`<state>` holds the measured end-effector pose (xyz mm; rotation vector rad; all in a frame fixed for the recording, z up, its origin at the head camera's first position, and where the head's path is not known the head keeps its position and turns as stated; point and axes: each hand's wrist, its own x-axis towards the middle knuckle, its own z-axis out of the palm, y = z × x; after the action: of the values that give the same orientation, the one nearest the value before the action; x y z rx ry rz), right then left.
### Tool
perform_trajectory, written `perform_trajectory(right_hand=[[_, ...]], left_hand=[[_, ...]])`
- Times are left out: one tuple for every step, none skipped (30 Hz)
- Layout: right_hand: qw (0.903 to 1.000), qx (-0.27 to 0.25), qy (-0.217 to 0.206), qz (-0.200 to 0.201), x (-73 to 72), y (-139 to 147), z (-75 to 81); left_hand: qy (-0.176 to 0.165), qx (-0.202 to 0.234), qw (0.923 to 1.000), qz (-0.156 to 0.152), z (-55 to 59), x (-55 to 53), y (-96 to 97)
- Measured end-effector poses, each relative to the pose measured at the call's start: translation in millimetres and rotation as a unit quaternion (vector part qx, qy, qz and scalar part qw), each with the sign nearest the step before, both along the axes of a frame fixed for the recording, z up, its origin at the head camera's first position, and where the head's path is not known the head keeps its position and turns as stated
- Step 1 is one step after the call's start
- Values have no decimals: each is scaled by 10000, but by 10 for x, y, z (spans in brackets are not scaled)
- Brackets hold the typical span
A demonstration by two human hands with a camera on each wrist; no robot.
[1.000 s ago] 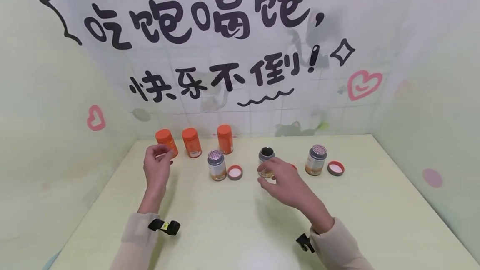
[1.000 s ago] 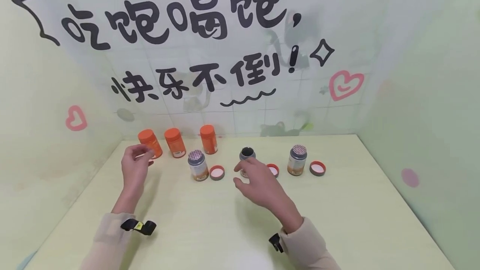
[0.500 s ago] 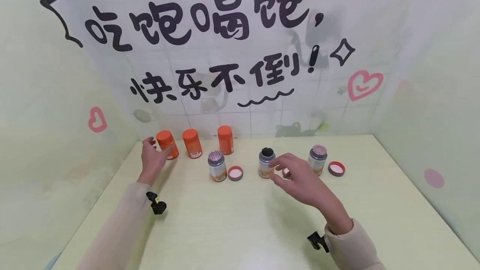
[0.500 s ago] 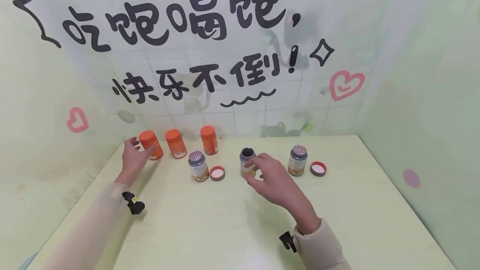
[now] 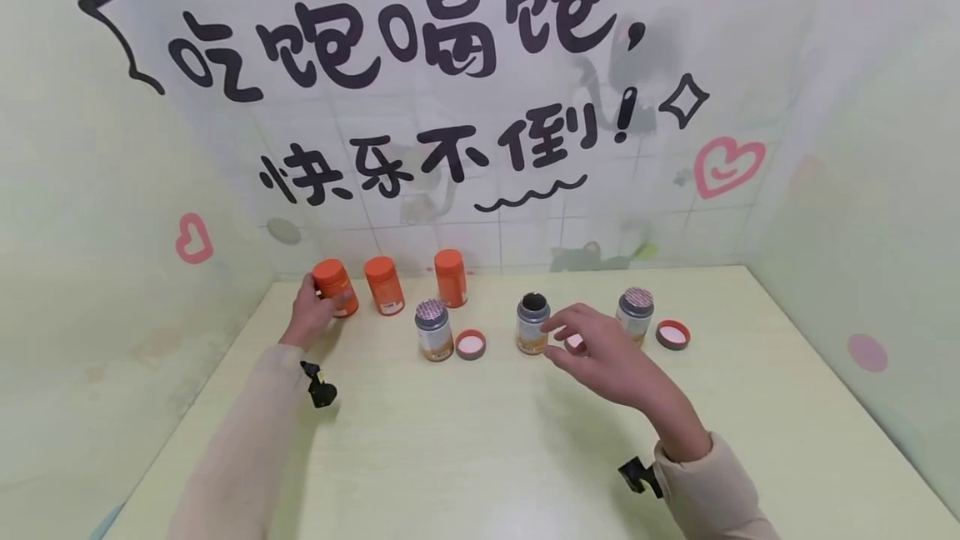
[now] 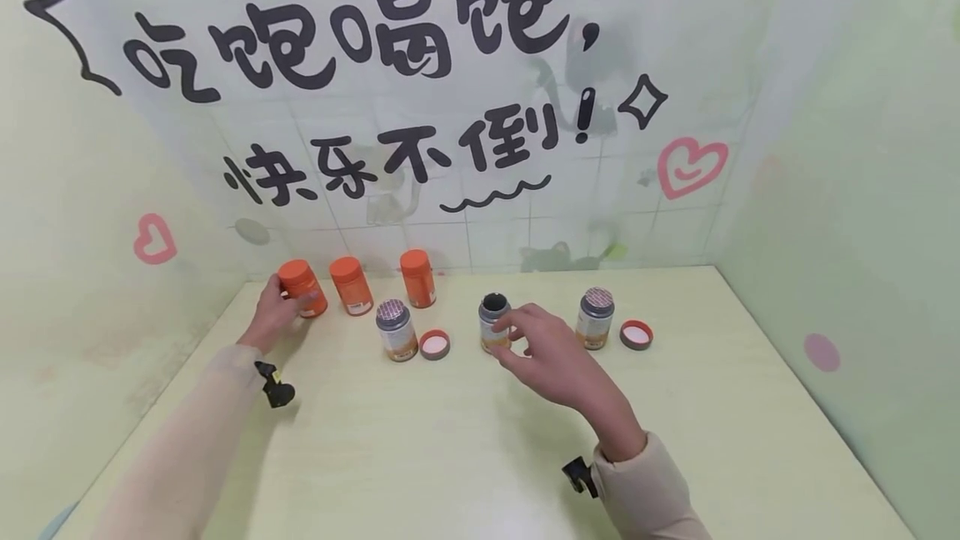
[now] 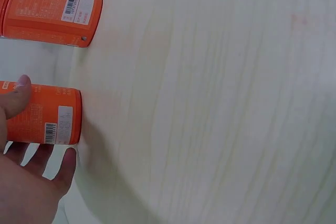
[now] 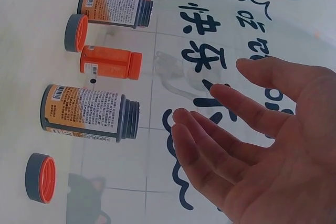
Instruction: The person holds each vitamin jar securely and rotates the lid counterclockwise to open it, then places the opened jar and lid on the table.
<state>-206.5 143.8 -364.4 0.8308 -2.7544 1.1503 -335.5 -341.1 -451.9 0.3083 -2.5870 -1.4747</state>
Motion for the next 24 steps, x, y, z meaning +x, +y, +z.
perform_trajectory(right_hand=[[10000,15,-25,-5,-1,-2,0],[10000,38,-38,-17,-2,-4,-1],[10000,59,-56,-26,-2,-5,-2],[9999,71,-80,-28,-1,-7,-1],[9999,95,-97,-37,0,-9,-2],[9999,109,-111,-38,1,-11,-1],[9999,119,-111,-39,2,-13,0],[9999,128,-111,-36,3,-15,2],[9999,130,-106,-29,4,-17,5],[9999,137,-96,-17,8,-20,12],[9999,141,-86,-7,12,-21,18],[9999,129,-87,16,16,-20,24],[9999,117,-92,29,20,-18,31],[9999,105,-107,41,23,-15,37],[9999,87,-121,53,26,-10,42],[9999,78,-143,56,30,-5,43],[9998,65,-164,60,32,1,41],[9998,58,-175,57,34,5,42],[9998,63,-176,46,35,8,43],[9998,72,-166,46,36,9,43],[9998,80,-157,47,37,8,43],[9998,109,-138,40,40,6,42],[9998,120,-122,49,43,2,41],[9998,136,-108,62,47,-7,42]], left_hand=[[13,-25,10000,51,-5,8,8],[20,-25,10000,89,-6,20,15],[34,-30,9999,133,-7,32,23],[56,-34,9998,171,-5,47,33],[93,-30,9997,213,-1,62,47],[142,-17,9996,262,5,77,59],[206,-3,9993,319,15,93,75],[270,3,9990,358,25,111,89],[335,-12,9986,397,35,133,104],[405,-21,9982,449,50,160,122],[467,-14,9976,511,66,191,143],[515,-24,9970,573,80,225,165],[599,-24,9962,635,90,260,193],[678,-5,9954,675,102,301,230],[776,13,9946,693,114,346,278],[879,29,9937,693,125,391,331],[1004,58,9926,673,135,437,390],[1142,105,9915,608,146,488,455],[1271,151,9903,543,158,539,525],[1362,197,9894,460,171,592,597],[1455,246,9884,358,183,646,669],[1540,286,9873,265,192,699,740],[1630,334,9859,170,196,754,811],[1691,389,9848,89,204,814,883]])
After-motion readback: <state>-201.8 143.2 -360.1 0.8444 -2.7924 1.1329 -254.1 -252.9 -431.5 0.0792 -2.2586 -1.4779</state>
